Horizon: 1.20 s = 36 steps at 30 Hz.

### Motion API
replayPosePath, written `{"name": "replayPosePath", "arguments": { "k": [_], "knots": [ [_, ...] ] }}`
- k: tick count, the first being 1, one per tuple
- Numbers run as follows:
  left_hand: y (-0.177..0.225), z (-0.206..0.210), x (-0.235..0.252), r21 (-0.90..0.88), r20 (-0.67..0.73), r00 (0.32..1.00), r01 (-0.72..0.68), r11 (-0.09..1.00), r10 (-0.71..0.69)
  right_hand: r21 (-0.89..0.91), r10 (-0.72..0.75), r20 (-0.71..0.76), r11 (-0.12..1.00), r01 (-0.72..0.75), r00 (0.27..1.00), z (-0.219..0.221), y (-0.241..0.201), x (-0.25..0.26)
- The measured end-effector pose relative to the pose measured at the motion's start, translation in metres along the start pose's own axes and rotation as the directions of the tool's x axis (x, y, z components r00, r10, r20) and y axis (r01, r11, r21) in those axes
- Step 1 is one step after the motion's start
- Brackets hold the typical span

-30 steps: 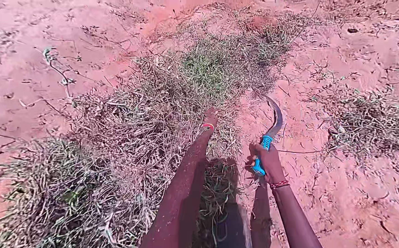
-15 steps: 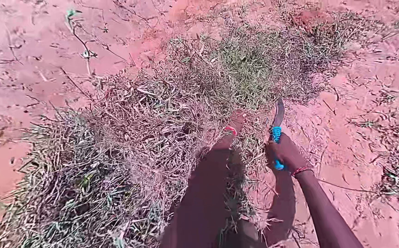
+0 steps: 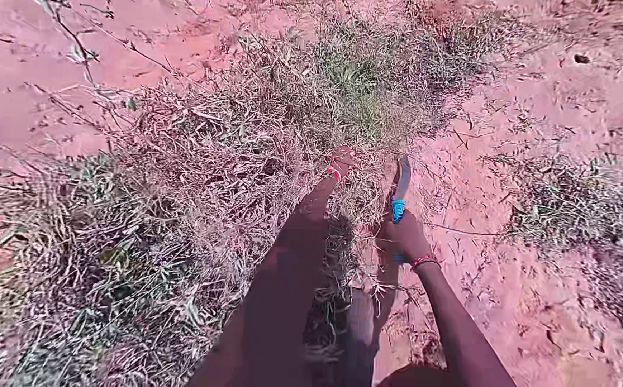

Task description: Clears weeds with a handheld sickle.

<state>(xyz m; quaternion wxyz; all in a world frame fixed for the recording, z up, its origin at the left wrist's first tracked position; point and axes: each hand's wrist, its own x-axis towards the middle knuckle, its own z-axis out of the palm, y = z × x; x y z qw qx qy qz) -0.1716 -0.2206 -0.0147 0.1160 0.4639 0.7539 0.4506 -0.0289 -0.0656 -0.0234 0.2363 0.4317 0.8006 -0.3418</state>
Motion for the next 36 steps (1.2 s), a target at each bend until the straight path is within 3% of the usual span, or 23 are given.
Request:
{"name": "replayPosePath", "arguments": {
  "k": [1, 2, 3, 4, 5, 6, 7, 8, 9, 11, 13, 16, 17, 22, 26, 29, 31, 34, 36],
  "knots": [
    [-0.091, 0.061, -0.012, -0.15, -0.317, 0.922, -0.28, 0.948, 0.222, 0.008, 0.019, -0.003, 1.0, -0.019, 1.0, 0.005, -0.001, -0.013],
    [-0.128, 0.089, -0.022, -0.108, -0.351, 0.928, -0.171, 0.979, 0.124, 0.02, 0.035, -0.003, 0.999, -0.035, 0.999, 0.015, -0.003, -0.024],
    [-0.117, 0.092, -0.033, -0.061, -0.218, 0.957, 0.183, 0.981, -0.192, 0.042, 0.047, -0.006, 0.998, -0.047, 0.999, 0.027, -0.001, -0.035],
    [-0.083, 0.089, -0.024, 0.021, -0.088, 0.862, 0.503, 0.864, -0.5, 0.048, 0.053, -0.012, 0.997, -0.053, 0.999, 0.033, 0.004, -0.047],
    [-0.049, 0.083, -0.003, 0.091, 0.005, 0.728, 0.682, 0.725, -0.686, 0.042, 0.055, -0.012, 0.998, -0.054, 0.998, 0.034, 0.008, -0.059],
    [-0.023, 0.08, 0.013, 0.117, 0.064, 0.619, 0.774, 0.622, -0.783, 0.036, 0.059, -0.018, 0.998, -0.058, 0.998, 0.036, 0.013, -0.07],
    [-0.011, 0.089, 0.009, 0.077, -0.033, 0.602, 0.798, 0.598, -0.798, 0.012, 0.061, -0.019, 0.998, -0.06, 0.998, 0.038, 0.017, -0.081],
    [-0.017, 0.112, -0.013, 0.008, -0.289, 0.666, 0.72, 0.694, -0.688, -0.018, 0.066, -0.018, 0.998, -0.066, 0.998, 0.04, 0.018, -0.091],
    [-0.005, 0.105, -0.03, -0.028, -0.186, 0.655, 0.741, 0.671, -0.732, -0.046, 0.069, -0.027, 0.996, -0.071, 0.997, 0.041, 0.021, -0.1],
    [0.01, 0.073, -0.091, 0.118, 0.067, 0.618, 0.775, 0.621, -0.784, -0.129, 0.06, -0.029, 0.99, -0.063, 0.998, 0.052, 0.033, -0.126],
    [0.026, 0.044, -0.129, 0.069, 0.111, 0.57, 0.813, 0.579, -0.814, -0.192, 0.047, -0.026, 0.98, -0.051, 0.999, 0.06, 0.054, -0.161],
    [0.078, 0.013, -0.097, 0.115, 0.048, 0.468, 0.875, 0.471, -0.882, -0.183, -0.047, -0.082, 0.983, 0.031, 0.996, 0.06, 0.088, -0.199],
    [0.085, 0.009, -0.088, 0.113, 0.005, 0.478, 0.873, 0.475, -0.878, -0.177, -0.089, -0.101, 0.982, 0.07, 0.991, 0.058, 0.097, -0.202],
    [0.046, 0.013, -0.103, 0.107, -0.103, 0.732, 0.681, 0.724, -0.673, -0.06, -0.185, -0.16, 0.982, 0.178, 0.97, 0.043, 0.099, -0.19],
    [0.065, 0.006, -0.087, 0.009, -0.111, 0.642, 0.764, 0.645, -0.759, 0.068, -0.152, -0.201, 0.983, 0.168, 0.968, 0.029, 0.063, -0.134],
    [0.052, 0.004, -0.083, -0.013, -0.146, 0.65, 0.752, 0.659, -0.745, -0.046, -0.117, -0.092, 0.992, 0.113, 0.989, 0.002, 0.009, -0.055],
    [0.039, 0.003, -0.081, -0.033, -0.17, 0.605, 0.785, 0.618, -0.778, -0.112, -0.111, -0.001, 0.988, 0.11, 0.994, 0.004, -0.007, -0.03],
    [0.018, 0.006, -0.073, 0.063, -0.181, 0.579, 0.813, 0.579, -0.795, -0.129, -0.09, 0.017, 0.987, 0.091, 0.996, 0.024, 0.019, -0.052],
    [0.039, -0.002, -0.057, 0.027, -0.115, 0.521, 0.853, 0.521, -0.846, -0.117, -0.073, 0.027, 0.99, 0.076, 0.997, 0.043, 0.05, -0.089]
  ]
}}
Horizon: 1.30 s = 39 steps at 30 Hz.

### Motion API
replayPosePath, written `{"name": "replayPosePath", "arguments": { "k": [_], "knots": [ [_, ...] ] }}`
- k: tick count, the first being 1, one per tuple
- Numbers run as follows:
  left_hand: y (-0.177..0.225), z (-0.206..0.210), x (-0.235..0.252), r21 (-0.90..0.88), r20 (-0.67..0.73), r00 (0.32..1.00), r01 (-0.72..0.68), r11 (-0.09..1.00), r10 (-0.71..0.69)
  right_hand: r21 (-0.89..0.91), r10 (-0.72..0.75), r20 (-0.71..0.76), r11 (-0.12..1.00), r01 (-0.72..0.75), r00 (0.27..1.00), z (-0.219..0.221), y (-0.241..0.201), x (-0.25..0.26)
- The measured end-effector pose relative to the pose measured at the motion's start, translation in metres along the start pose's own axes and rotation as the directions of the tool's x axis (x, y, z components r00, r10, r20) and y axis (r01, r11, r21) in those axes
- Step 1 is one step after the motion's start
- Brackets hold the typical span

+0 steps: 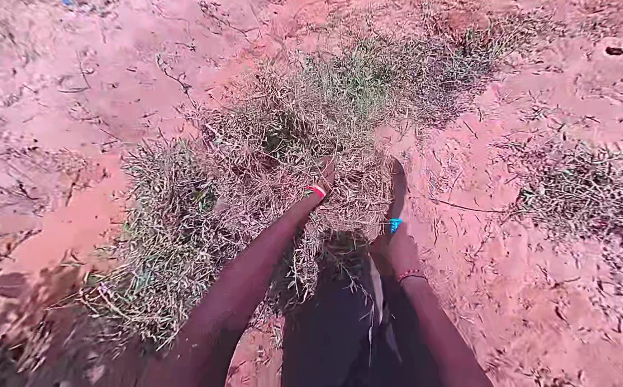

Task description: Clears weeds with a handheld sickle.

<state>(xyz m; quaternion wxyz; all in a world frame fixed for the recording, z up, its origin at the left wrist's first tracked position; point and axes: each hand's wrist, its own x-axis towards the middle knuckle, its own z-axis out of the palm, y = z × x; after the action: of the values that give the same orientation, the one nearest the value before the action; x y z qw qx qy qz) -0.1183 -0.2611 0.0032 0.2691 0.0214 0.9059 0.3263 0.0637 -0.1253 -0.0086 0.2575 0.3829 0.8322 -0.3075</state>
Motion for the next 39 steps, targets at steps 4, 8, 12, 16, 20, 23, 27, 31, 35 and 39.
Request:
{"name": "replayPosePath", "arguments": {
  "k": [4, 8, 12, 16, 20, 23, 27, 31, 35, 39],
  "knots": [
    [-0.007, 0.012, -0.008, -0.108, -0.083, 0.982, -0.179, 0.978, 0.171, -0.009, 0.023, 0.013, 1.0, -0.023, 1.0, 0.024, 0.026, -0.069],
    [-0.03, 0.002, -0.021, -0.204, -0.132, 0.977, -0.193, 0.96, 0.169, -0.003, 0.017, -0.013, 1.0, -0.018, 1.0, 0.038, 0.05, -0.123],
    [-0.021, 0.006, -0.038, -0.063, -0.105, 0.973, -0.215, 0.975, 0.208, 0.054, -0.021, -0.129, 0.998, 0.029, 0.991, 0.037, 0.125, -0.176],
    [-0.008, 0.001, -0.059, 0.19, 0.116, 0.993, -0.018, 0.982, -0.005, 0.043, -0.082, -0.199, 0.995, 0.093, 0.977, 0.014, 0.12, -0.174],
    [-0.046, 0.025, -0.053, 0.016, -0.125, 0.976, -0.176, 0.984, 0.176, 0.037, -0.027, -0.355, 0.998, 0.042, 0.934, 0.018, 0.138, -0.177],
    [-0.044, 0.023, -0.065, 0.115, -0.09, 0.986, -0.127, 0.985, 0.138, 0.066, 0.047, -0.573, 0.998, -0.011, 0.818, 0.025, 0.185, -0.191],
    [-0.047, 0.052, -0.063, 0.074, -0.176, 0.978, -0.099, 0.992, 0.11, 0.28, 0.253, -0.62, 0.956, -0.091, 0.743, 0.019, 0.247, -0.194],
    [-0.054, 0.07, -0.063, 0.051, -0.225, 0.947, -0.221, 0.974, 0.227, 0.764, 0.569, -0.441, 0.644, -0.043, 0.695, 0.004, 0.271, -0.149],
    [-0.082, 0.09, -0.072, 0.088, -0.327, 0.847, -0.415, 0.906, 0.419, 0.916, 0.697, -0.4, 0.325, 0.236, 0.595, -0.074, 0.258, -0.041],
    [-0.077, 0.093, -0.117, 0.164, -0.308, 0.85, -0.394, 0.904, 0.427, 0.927, 0.747, -0.324, 0.374, 0.036, 0.581, -0.162, 0.233, 0.081]
  ]
}}
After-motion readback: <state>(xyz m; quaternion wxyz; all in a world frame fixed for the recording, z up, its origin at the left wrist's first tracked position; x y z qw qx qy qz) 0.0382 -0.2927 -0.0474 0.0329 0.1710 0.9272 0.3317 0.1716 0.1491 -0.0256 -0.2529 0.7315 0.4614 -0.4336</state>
